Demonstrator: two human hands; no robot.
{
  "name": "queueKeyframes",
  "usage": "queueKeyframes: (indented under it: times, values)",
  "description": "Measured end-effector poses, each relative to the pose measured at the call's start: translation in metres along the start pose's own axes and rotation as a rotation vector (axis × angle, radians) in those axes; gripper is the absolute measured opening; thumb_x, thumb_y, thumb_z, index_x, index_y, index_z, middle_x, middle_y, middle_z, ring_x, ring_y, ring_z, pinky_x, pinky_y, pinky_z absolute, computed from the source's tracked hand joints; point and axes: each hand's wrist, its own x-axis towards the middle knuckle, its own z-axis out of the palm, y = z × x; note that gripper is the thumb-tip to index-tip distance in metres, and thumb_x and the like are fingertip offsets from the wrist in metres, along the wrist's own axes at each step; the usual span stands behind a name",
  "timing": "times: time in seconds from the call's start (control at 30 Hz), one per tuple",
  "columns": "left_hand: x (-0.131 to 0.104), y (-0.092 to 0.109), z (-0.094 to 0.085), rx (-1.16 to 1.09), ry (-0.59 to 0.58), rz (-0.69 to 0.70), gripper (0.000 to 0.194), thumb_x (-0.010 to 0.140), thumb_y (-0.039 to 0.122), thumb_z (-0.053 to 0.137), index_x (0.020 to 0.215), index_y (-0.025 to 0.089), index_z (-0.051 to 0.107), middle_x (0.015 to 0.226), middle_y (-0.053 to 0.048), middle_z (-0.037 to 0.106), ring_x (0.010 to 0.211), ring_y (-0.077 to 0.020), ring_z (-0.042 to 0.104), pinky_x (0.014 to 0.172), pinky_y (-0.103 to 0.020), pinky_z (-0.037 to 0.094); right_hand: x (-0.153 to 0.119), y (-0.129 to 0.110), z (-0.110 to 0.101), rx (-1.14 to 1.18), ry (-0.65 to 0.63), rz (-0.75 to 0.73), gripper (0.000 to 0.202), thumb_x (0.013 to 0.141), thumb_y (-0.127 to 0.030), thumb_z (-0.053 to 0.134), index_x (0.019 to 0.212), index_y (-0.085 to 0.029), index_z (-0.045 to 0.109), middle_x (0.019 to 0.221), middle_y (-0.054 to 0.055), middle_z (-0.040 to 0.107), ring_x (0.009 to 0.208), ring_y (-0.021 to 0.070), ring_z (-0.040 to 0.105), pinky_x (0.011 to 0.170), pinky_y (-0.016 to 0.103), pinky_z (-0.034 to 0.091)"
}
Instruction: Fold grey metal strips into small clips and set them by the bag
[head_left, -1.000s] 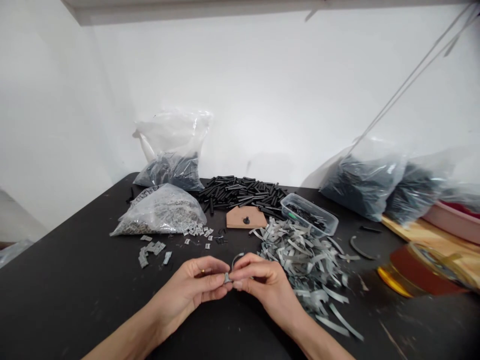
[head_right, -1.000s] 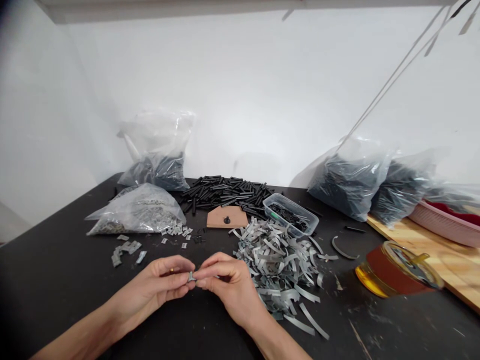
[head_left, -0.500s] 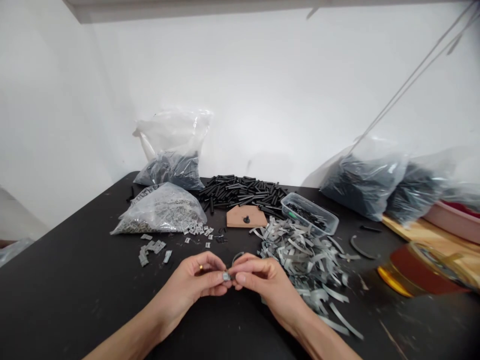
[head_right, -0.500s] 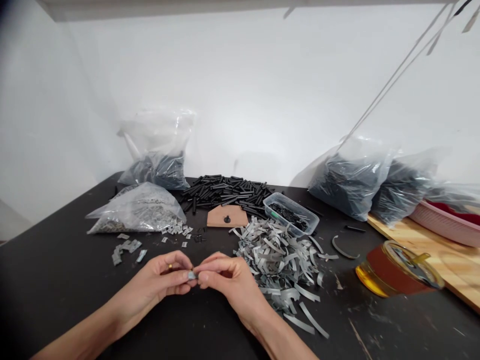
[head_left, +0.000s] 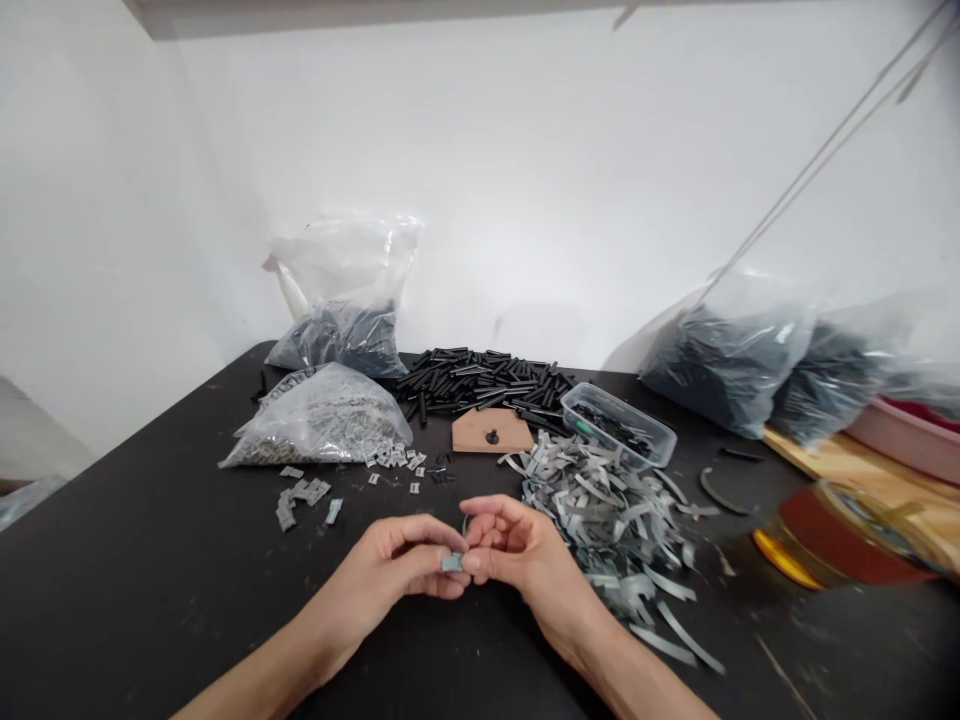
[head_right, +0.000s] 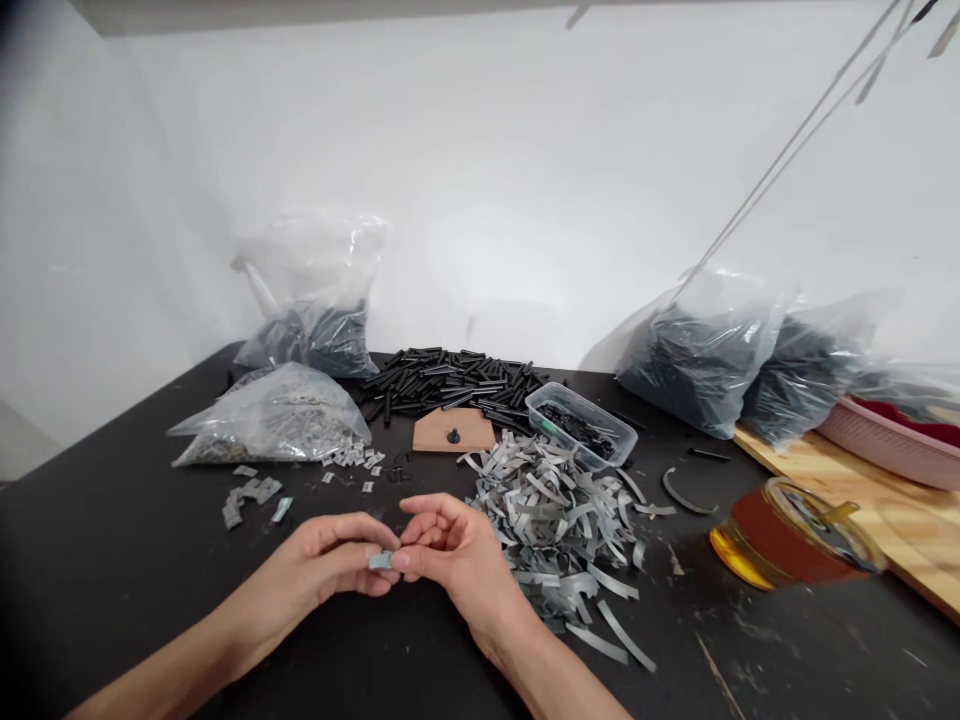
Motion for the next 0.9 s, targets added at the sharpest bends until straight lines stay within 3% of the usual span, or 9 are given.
queueKeyframes:
  times: [0.07, 0.2, 0.37, 0.53, 0.73, 0.9]
  values:
    - [-0.001, 0.002, 0.001, -0.034, -0.008, 0.008, 0.029, 0.087, 0.034, 0.060, 0.097, 0.009, 0.071, 0.095, -0.014, 0.070, 0.091, -0.0233, 0.066, 0.087, -0.036, 0.053, 0.001, 0.000, 0.000, -0.015, 0.001, -0.009, 0.048, 0.062, -0.019, 0.088, 0.105, -0.014, 0.066, 0.080, 0.003, 0.063, 0.063, 0.0104, 0.057, 0.061, 0.022, 0.047]
    - [-0.001, 0.005, 0.001, 0.067, 0.045, -0.020, 0.028, 0.076, 0.031, 0.074, 0.095, 0.011, 0.071, 0.091, -0.011, 0.070, 0.085, -0.0210, 0.066, 0.084, -0.033, 0.053, 0.002, 0.000, -0.001, -0.074, -0.001, -0.023, 0.047, 0.063, -0.022, 0.088, 0.103, -0.013, 0.067, 0.078, 0.002, 0.063, 0.063, 0.0101, 0.057, 0.061, 0.021, 0.048]
    - [0.000, 0.004, -0.007, 0.105, 0.078, -0.013, 0.029, 0.076, 0.032, 0.073, 0.097, 0.012, 0.068, 0.092, -0.010, 0.069, 0.086, -0.0195, 0.065, 0.080, -0.030, 0.052, -0.001, -0.013, -0.009, -0.228, -0.137, 0.033, 0.027, 0.078, -0.032, 0.078, 0.094, -0.011, 0.071, 0.071, 0.003, 0.064, 0.061, 0.0103, 0.058, 0.061, 0.022, 0.048]
    - [-0.001, 0.002, -0.008, 0.108, 0.028, -0.020, 0.029, 0.077, 0.030, 0.073, 0.098, 0.011, 0.069, 0.092, -0.009, 0.068, 0.082, -0.0159, 0.062, 0.077, -0.026, 0.050, -0.007, -0.023, -0.012, -0.202, -0.315, 0.019, 0.025, 0.081, -0.026, 0.075, 0.101, -0.013, 0.072, 0.085, 0.008, 0.067, 0.074, 0.0142, 0.063, 0.071, 0.026, 0.051]
    - [-0.002, 0.001, -0.005, 0.100, -0.032, -0.053, 0.025, 0.077, 0.028, 0.073, 0.094, 0.010, 0.070, 0.088, -0.009, 0.068, 0.079, -0.0144, 0.062, 0.076, -0.025, 0.048, -0.006, -0.022, -0.009, -0.242, -0.303, 0.024, 0.020, 0.078, -0.026, 0.078, 0.082, -0.009, 0.069, 0.073, 0.005, 0.064, 0.065, 0.0117, 0.060, 0.063, 0.022, 0.050]
    - [-0.004, 0.000, -0.005, 0.058, -0.071, -0.048, 0.025, 0.076, 0.030, 0.074, 0.092, 0.011, 0.071, 0.085, -0.007, 0.066, 0.078, -0.0138, 0.061, 0.074, -0.023, 0.047, -0.009, -0.027, -0.011, -0.309, -0.399, 0.077, 0.024, 0.085, -0.033, 0.070, 0.088, -0.010, 0.062, 0.079, 0.005, 0.063, 0.071, 0.0123, 0.060, 0.068, 0.024, 0.050]
